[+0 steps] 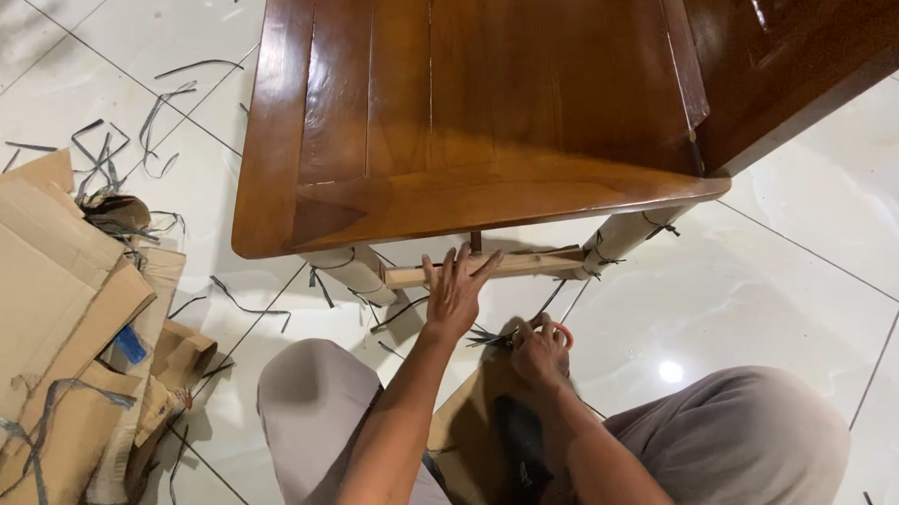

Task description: Wrap wooden chair legs with cardboard and secure them with plastic straps

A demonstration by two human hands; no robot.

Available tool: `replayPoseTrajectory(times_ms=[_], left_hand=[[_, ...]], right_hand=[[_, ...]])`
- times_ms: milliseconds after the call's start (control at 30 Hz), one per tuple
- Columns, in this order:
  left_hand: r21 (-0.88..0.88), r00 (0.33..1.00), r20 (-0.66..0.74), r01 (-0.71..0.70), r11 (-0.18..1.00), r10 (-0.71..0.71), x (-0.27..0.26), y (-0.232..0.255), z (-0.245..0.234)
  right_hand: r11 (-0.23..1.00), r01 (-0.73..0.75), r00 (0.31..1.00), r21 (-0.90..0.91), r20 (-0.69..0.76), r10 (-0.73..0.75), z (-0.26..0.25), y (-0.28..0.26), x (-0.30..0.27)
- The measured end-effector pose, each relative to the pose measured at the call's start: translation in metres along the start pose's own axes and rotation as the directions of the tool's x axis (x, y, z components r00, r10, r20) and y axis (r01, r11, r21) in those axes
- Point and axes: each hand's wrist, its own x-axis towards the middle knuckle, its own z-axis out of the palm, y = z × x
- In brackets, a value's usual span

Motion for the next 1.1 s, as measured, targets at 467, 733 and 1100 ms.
replayPoseTrajectory(times_ms=[467,733,1100], left_hand=[[0.056,0.996,-0.057,-0.065,0.996,0.068,0.030,0.038,0.005],[0.018,0.999,0.020,-0.049,0.999,0.049,0.043,0.043,-0.006],[-0.101,0.999,0.044,0.021,0.995,-0.017,0.049,0.041,0.011]], right_hand=[[0.863,-0.058,0.979,0.503,-0.141,0.148,0.018,0.028,0.025],[0.569,-0.358,0.853,0.740,0.012,0.522,-0.027,0.011,0.027],[0.862,-0.268,0.955,0.430,0.003,0.296,0.014,0.037,0.046]])
